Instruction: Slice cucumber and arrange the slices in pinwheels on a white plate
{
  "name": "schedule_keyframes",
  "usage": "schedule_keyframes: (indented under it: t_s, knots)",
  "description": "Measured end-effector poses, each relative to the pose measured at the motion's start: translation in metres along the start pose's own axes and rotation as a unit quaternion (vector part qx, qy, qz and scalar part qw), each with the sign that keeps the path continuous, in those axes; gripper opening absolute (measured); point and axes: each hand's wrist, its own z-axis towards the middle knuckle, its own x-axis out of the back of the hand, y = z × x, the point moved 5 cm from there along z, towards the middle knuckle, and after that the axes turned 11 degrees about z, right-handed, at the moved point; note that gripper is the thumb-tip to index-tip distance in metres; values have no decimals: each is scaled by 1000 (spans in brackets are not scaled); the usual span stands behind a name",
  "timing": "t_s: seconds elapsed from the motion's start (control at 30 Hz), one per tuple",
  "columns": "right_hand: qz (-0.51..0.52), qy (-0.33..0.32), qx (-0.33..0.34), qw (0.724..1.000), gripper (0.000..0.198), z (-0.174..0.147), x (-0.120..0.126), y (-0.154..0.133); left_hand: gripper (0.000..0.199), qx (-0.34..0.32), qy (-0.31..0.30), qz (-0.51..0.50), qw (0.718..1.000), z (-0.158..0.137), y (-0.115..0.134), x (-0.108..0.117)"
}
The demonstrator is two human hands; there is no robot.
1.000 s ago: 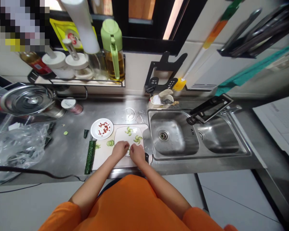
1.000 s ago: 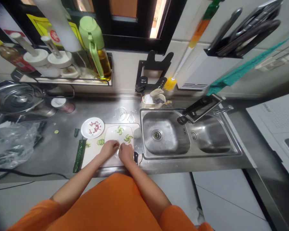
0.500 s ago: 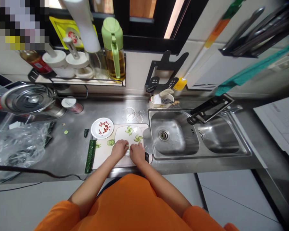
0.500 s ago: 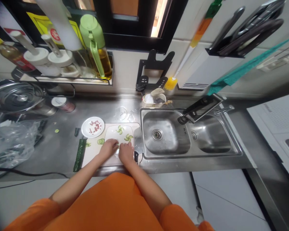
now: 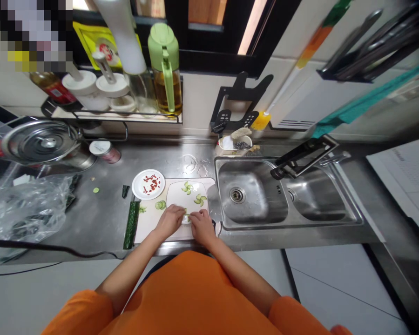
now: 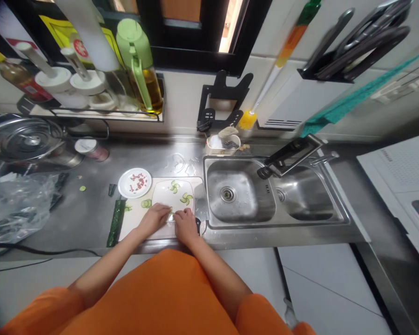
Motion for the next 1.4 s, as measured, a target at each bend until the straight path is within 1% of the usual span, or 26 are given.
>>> schedule_keyframes:
  t_s: [0.07, 0.2, 0.37, 0.73, 0.87, 1.07, 1.17, 1.23, 1.27, 1.33, 1.4]
  knots:
    - [-9, -16, 12, 1000, 30, -3, -2, -2, 26, -13, -5, 10, 1000, -3, 2, -1]
    - [-27, -43, 9, 999, 30, -5, -5, -5, 29, -19, -23, 29, 999, -6, 3, -5]
    - [-36, -48, 5, 998, 29, -6, -5, -6, 34, -16, -38, 40, 998, -9, 2, -7]
    - [-31, -52, -2, 998, 29, -8, -4, -6, 37, 6, -80, 36, 996, -11, 3, -10]
    - [-29, -50, -2, 998, 28, -8, -4, -6, 37, 14, -74, 34, 997, -11, 2, -10]
    - [-29, -47, -4, 998, 27, -8, -1, -9, 35, 8, -63, 33, 997, -11, 4, -9]
    - [-21, -40, -5, 999, 27, -9, 1, -10, 34, 16, -43, 23, 999, -12, 3, -6]
    - [-15, -35, -7, 999, 28, -9, 2, -9, 33, 42, -13, 13, 999, -13, -4, -2]
    - [-12, -34, -10, 999, 28, -9, 3, -8, 32, 67, 8, 9, 998, -15, -9, 1]
    - [-8, -36, -14, 999, 29, -10, 2, -6, 31, 143, 53, 7, 988, -20, -26, 10]
    - [-4, -34, -19, 999, 30, -10, 2, -3, 29, 243, 81, 19, 966, -28, -45, 18]
